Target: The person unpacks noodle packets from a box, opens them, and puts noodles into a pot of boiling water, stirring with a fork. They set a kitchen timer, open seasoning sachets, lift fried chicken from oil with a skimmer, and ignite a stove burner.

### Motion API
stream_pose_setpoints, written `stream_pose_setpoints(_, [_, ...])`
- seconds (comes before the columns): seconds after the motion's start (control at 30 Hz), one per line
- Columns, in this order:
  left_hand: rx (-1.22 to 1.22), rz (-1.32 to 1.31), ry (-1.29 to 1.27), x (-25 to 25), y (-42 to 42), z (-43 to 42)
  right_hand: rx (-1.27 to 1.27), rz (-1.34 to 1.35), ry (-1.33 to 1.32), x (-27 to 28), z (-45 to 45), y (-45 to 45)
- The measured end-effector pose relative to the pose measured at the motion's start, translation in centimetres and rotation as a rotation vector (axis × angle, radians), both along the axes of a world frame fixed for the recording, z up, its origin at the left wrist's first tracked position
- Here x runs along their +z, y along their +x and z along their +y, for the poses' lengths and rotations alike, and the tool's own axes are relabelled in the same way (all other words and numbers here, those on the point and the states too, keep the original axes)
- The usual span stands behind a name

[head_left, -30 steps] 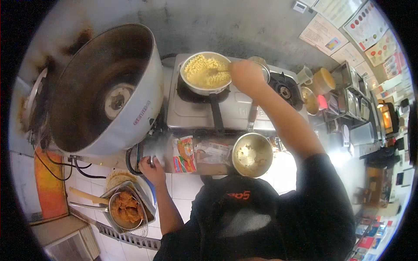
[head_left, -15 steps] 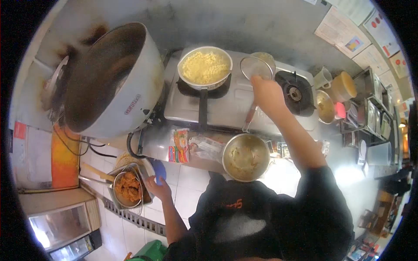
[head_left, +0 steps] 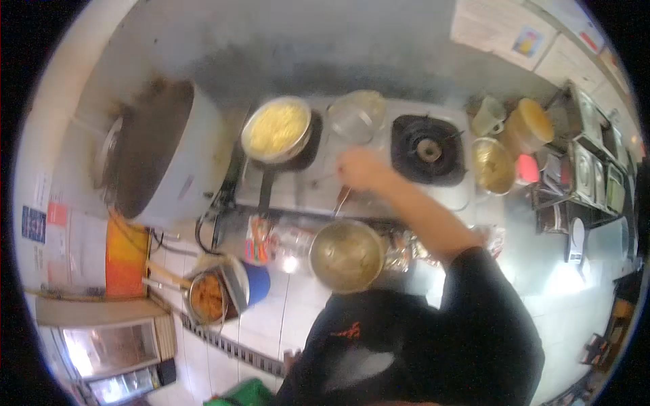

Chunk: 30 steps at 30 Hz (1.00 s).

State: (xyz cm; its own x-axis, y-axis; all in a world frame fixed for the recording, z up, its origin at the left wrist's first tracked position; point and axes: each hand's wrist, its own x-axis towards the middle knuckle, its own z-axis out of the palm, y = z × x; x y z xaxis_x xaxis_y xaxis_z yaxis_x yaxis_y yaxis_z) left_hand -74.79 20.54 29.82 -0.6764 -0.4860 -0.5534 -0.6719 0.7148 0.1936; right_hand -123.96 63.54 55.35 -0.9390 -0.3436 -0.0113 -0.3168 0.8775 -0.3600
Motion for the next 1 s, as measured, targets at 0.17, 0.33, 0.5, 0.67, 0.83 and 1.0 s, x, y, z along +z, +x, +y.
stream_pose_setpoints(0.17, [0.018,0.008,0.033,-0.5,-4.7,2.7,-0.146,0.392,-0.234,4.7,2.8,0.1])
stream_pose_setpoints(0.33, [0.015,0.078,0.022,0.8,-7.8,3.7,-0.487,1.000,-0.426,9.1,11.9,-9.4])
stream_pose_setpoints(0.5, [0.024,0.143,-0.020,2.5,-9.0,4.2,-0.694,1.236,-0.466,14.4,19.2,-20.5])
stream_pose_setpoints(0.67, [0.062,0.193,-0.084,3.8,-7.8,4.0,-0.819,1.091,-0.646,21.2,18.9,-22.4])
stream_pose_setpoints(0.83, [0.108,0.333,-0.234,6.1,-4.3,2.4,-0.667,1.283,-0.944,22.3,15.0,-19.0])
stream_pose_setpoints(1.0, [0.069,0.800,-0.476,17.6,-9.1,1.7,-0.035,0.591,-1.331,23.9,6.4,-1.0])
